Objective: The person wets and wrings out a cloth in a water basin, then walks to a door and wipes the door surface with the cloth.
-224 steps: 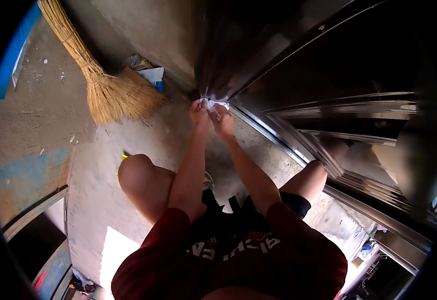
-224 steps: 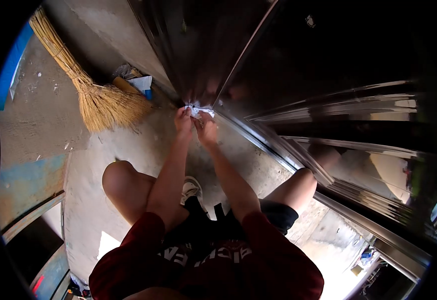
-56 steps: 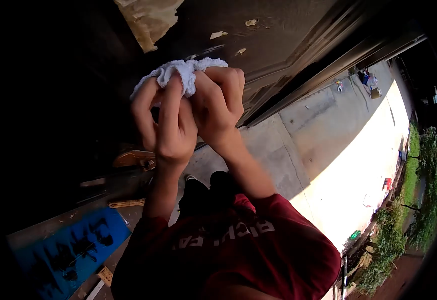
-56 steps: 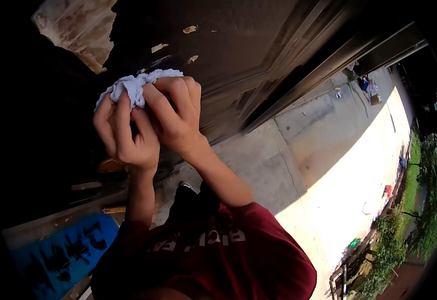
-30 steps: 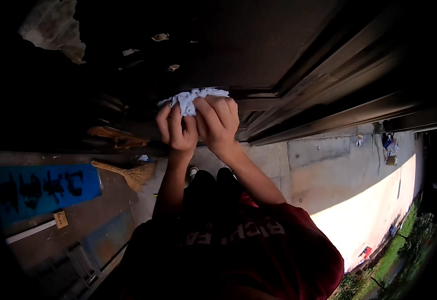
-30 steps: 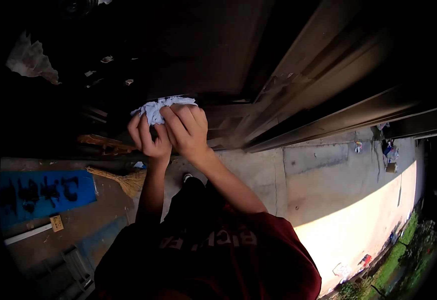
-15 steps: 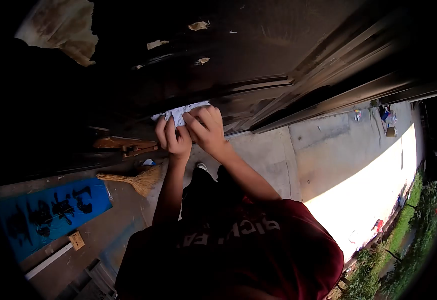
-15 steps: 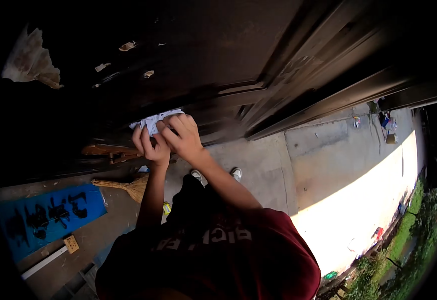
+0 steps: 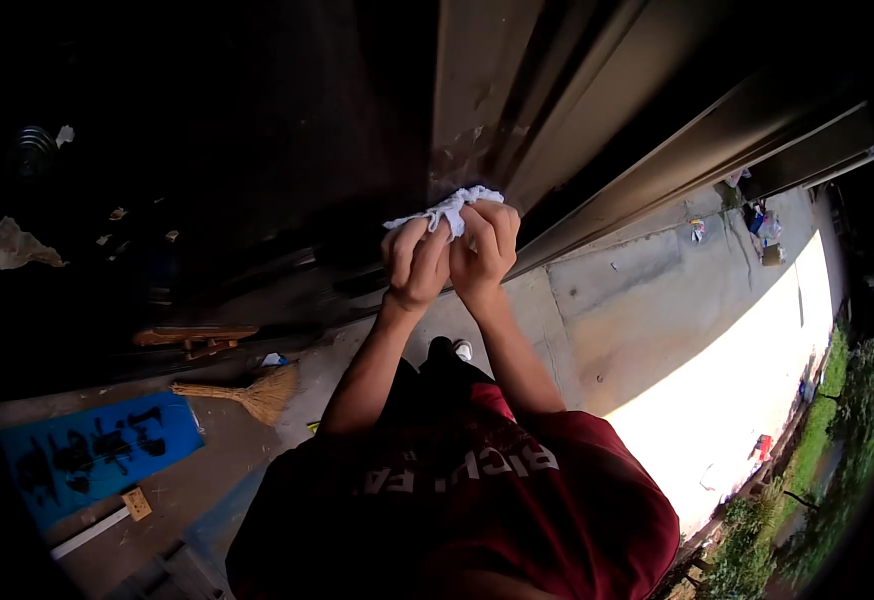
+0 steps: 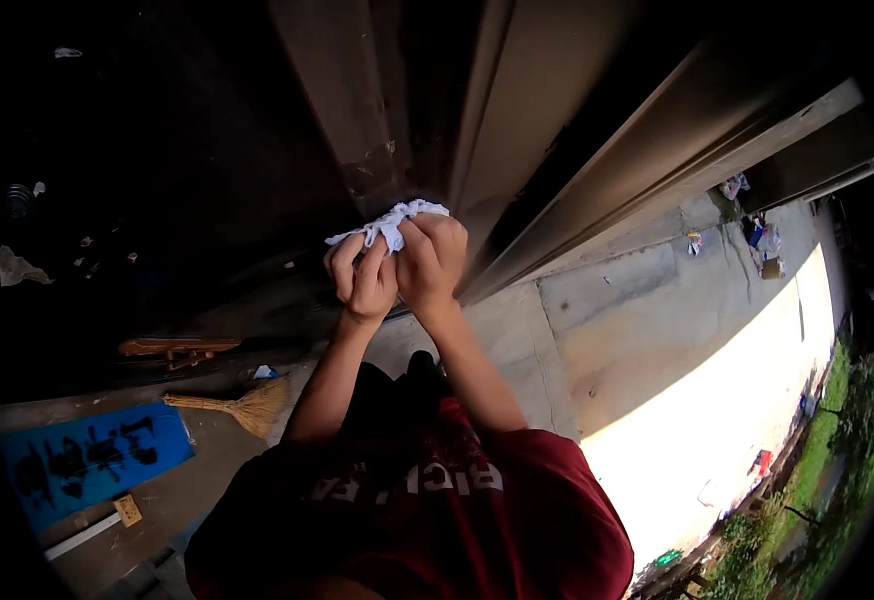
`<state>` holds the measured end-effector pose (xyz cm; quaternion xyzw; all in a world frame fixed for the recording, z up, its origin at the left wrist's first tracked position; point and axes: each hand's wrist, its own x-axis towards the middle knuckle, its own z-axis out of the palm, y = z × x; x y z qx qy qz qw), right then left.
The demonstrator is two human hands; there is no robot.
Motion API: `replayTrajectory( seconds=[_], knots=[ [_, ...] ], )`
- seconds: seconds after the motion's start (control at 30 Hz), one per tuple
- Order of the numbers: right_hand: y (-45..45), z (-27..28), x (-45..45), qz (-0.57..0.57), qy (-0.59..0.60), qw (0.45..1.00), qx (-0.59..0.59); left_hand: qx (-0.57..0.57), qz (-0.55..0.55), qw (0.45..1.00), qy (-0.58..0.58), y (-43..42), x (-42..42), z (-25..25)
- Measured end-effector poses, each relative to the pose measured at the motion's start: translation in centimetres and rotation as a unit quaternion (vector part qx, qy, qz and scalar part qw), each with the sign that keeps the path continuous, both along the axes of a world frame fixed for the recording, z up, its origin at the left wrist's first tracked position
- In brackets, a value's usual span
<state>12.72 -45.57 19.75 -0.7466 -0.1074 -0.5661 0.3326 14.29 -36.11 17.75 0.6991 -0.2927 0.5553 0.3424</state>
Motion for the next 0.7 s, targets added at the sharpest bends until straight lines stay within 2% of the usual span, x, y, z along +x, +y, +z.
replayTrajectory(
  seconds=[0.2,0.3,0.4,0.5,0.63,0.7],
  knots=[
    [-2.4,10.4,2.2,-0.012,-0.109,0.994,-0.021,-0.043,0.081,0.993,-0.068,-3.1,1.4,11.2],
    [-2.7,8.8,2.6,0.008,-0.150,0.988,-0.022,-0.027,0.098,0.993,-0.067,-3.3,1.3,9.8],
    [-4.1,3.8,0.9,0.025,-0.055,0.998,-0.020,0.039,0.061,0.997,-0.030,-3.2,0.5,6.0],
    [-3.7,1.3,-0.4,0.044,0.018,0.999,0.007,0.034,0.054,0.998,0.017,-3.1,-0.2,2.6],
    [-3.5,-0.4,-1.4,0.057,0.058,0.995,0.055,0.031,0.015,0.998,0.059,-2.9,-0.8,1.1],
    [-3.1,-0.6,-2.8,0.037,0.053,0.995,0.074,-0.014,-0.058,0.992,0.108,-3.6,-1.2,1.0]
  ],
)
